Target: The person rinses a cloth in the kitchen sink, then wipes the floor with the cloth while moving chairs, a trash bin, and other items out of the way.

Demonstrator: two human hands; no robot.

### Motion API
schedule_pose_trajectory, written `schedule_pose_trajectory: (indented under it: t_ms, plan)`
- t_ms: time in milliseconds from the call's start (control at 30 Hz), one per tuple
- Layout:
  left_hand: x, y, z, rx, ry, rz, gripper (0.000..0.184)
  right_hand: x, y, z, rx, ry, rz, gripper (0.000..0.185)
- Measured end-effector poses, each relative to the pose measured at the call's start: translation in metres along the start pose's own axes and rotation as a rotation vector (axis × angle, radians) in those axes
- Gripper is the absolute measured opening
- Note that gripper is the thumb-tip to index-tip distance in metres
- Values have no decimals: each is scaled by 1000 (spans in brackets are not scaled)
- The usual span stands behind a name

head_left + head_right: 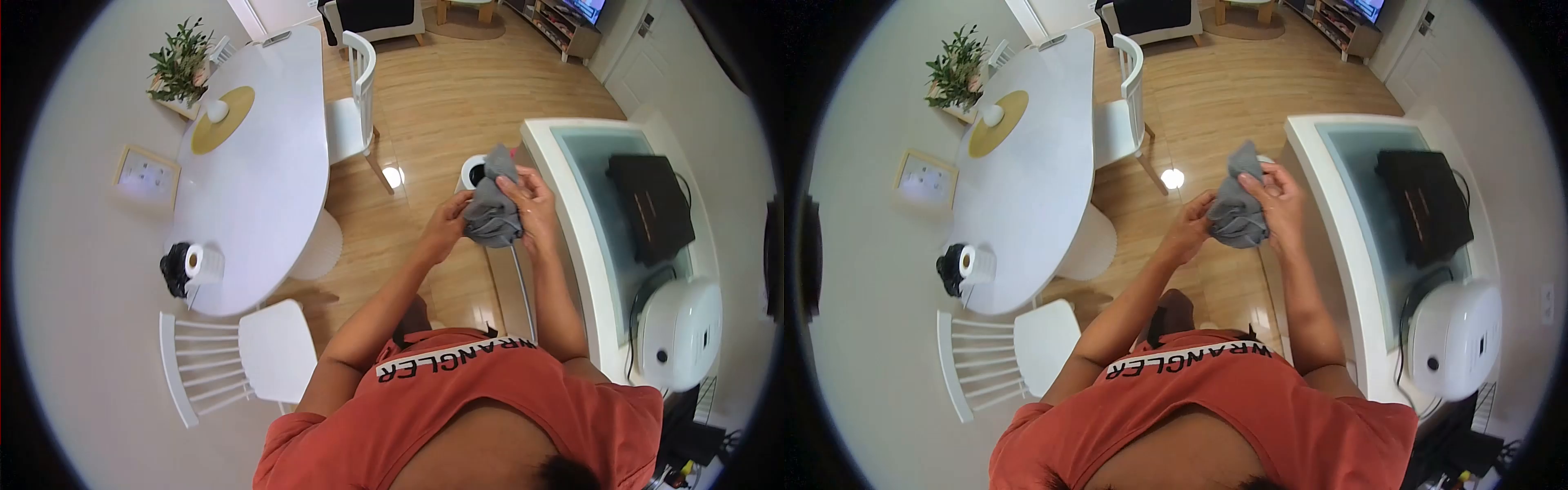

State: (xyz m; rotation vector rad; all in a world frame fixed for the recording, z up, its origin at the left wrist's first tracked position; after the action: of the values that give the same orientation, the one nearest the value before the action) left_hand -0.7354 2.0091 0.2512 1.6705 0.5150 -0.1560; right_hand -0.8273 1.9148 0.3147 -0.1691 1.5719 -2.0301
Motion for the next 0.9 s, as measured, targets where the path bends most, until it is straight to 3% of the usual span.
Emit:
schedule_pose_trajectory:
  t_ms: [100,200,267,300,367,433,500,533,633,700,767,900]
  plan:
    - [60,20,63,24,-57,-186,37,-40,33,75,-6,-30,41,28]
    - [104,41,126,146,-82,-224,53,-64,67,140,-27,-1,46,29]
    - [131,57,178,367,-38,-541,81,-74,84,191,-39,94,87,29]
    - [144,69,201,369,-56,-538,81,-78,90,212,-51,141,103,29]
    - [153,87,251,412,-244,-548,94,-78,99,256,-61,194,12,29]
    - [160,100,296,431,-303,-587,87,-75,118,295,-115,134,-8,31]
    - [167,108,349,409,-298,-388,79,-73,132,336,-85,177,16,27]
    - [171,108,374,425,-352,-404,67,-71,140,355,-85,195,5,27]
    - [169,138,434,359,-551,-520,61,-72,169,422,-93,213,-26,24]
    - [180,155,473,337,-563,-536,53,-65,193,470,-88,238,-3,21]
    - [206,163,529,308,-381,-362,48,-59,219,534,-75,244,5,20]
    - [256,184,647,395,-250,-162,36,-37,267,648,-84,226,-80,20]
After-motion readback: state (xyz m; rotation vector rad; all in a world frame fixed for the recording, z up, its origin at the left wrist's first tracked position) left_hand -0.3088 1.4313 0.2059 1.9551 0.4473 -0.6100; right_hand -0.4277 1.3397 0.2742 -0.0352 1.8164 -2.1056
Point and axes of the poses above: each hand's wrist, its own z-axis towards the middle knuckle, its own x-axis out of the back of the hand, y = z × x, the point moved 8 cm from there along z, towards the middle knuckle, and after that the axes turned 15 degrees about x, right-handed, at the moved point
